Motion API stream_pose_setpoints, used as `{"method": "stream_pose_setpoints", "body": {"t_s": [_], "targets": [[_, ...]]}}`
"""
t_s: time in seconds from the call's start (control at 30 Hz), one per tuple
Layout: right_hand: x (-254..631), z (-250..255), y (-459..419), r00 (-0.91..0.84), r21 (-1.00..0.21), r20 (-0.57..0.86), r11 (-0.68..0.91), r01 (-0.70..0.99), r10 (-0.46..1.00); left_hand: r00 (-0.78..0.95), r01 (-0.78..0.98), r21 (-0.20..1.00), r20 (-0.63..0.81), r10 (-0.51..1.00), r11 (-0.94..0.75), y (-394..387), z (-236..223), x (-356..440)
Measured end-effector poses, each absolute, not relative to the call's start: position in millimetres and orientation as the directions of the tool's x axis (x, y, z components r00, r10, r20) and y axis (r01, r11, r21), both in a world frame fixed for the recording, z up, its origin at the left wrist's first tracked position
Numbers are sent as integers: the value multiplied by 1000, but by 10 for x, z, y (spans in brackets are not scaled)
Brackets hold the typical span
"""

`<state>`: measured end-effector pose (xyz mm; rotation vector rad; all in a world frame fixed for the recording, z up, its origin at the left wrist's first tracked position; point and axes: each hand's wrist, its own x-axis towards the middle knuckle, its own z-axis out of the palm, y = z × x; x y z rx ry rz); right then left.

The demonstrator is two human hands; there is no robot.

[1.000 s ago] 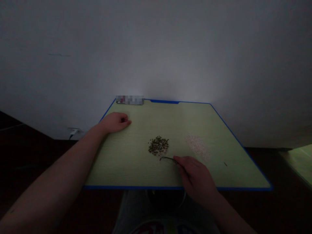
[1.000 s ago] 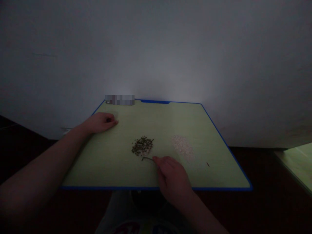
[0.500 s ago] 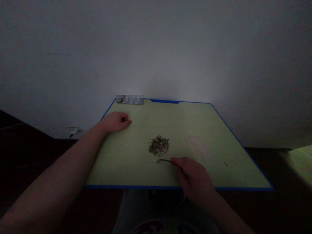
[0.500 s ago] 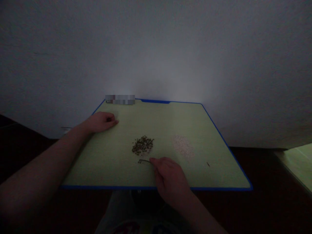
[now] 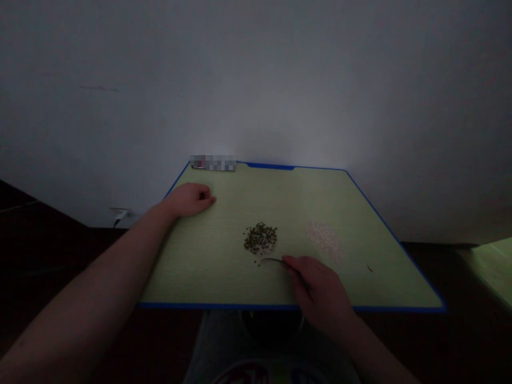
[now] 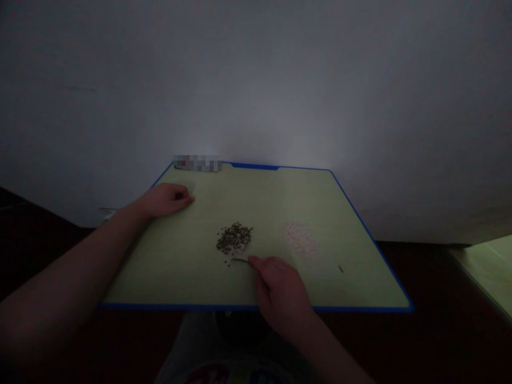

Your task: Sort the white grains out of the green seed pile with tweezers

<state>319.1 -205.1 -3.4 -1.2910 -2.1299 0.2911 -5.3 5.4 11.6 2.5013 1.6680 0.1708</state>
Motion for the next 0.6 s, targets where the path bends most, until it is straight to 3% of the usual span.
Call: {"method": "stream_pose_setpoints", "body": {"t_s": [0.6], "targets": [[3045, 38, -1875, -438, -633, 291, 514, 579, 851, 369, 916, 166, 3, 929, -365, 61, 109, -47]]}}
